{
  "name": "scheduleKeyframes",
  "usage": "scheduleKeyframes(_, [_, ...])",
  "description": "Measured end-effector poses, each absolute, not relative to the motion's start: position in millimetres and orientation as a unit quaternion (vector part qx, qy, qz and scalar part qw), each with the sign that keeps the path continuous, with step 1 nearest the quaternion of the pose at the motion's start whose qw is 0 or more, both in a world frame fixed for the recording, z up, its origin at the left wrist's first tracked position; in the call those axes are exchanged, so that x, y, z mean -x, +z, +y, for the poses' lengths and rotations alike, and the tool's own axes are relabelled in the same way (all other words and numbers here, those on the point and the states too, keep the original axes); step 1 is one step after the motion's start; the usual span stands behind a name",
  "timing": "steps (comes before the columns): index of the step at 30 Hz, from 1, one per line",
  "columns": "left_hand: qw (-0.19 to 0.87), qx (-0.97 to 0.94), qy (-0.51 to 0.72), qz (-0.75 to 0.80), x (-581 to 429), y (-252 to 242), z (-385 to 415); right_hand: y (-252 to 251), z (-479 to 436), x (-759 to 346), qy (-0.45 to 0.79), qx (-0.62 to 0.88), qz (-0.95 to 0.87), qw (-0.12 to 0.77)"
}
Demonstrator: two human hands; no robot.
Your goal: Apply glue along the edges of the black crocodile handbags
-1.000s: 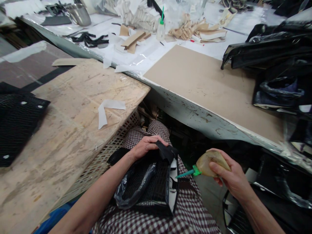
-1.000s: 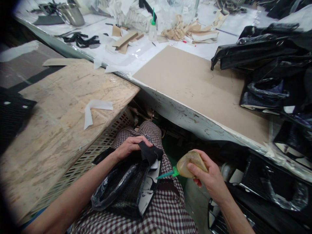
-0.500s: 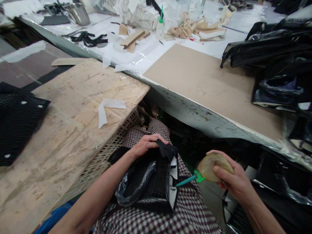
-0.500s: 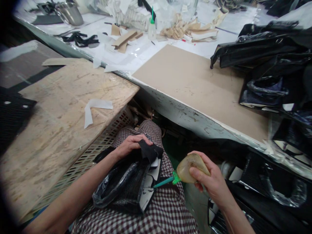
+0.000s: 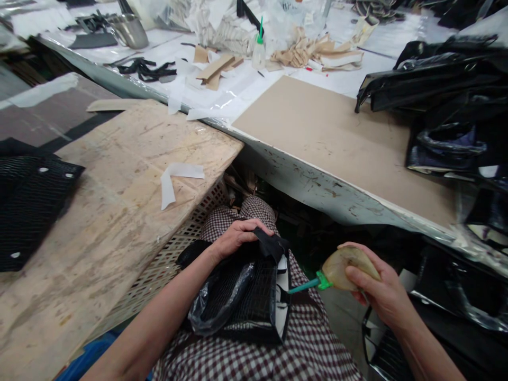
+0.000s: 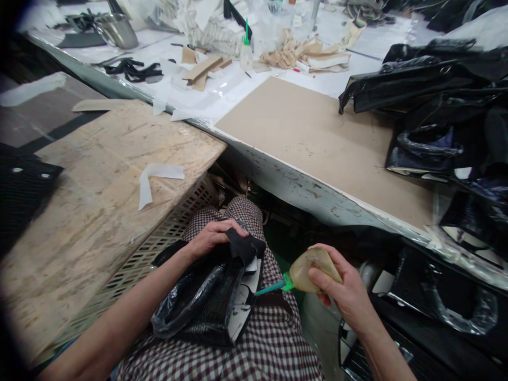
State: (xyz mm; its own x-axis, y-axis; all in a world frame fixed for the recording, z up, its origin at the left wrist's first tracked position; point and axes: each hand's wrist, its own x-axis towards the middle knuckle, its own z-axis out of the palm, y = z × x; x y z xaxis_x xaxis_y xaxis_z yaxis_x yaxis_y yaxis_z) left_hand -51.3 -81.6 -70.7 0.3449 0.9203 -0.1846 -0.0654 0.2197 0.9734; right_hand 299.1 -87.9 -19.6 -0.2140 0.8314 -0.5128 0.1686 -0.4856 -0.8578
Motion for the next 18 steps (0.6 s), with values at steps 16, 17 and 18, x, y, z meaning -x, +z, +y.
scheduleKeyframes(16, [0.647, -0.496, 0.381, 0.437, 47, -61, -81, -7, -99, -293, 0.681, 0.559, -0.361, 0.306])
scheduleKeyframes(17, [0.643, -0.5, 0.382, 0.437, 47, -59, -81, -5, -100, -291, 0.684, 0.557, -0.341, 0.325])
scheduleKeyframes(18, [0.639, -0.503, 0.385, 0.436, 46, -56, -79, -3, -101, -290, 0.684, 0.556, -0.319, 0.349])
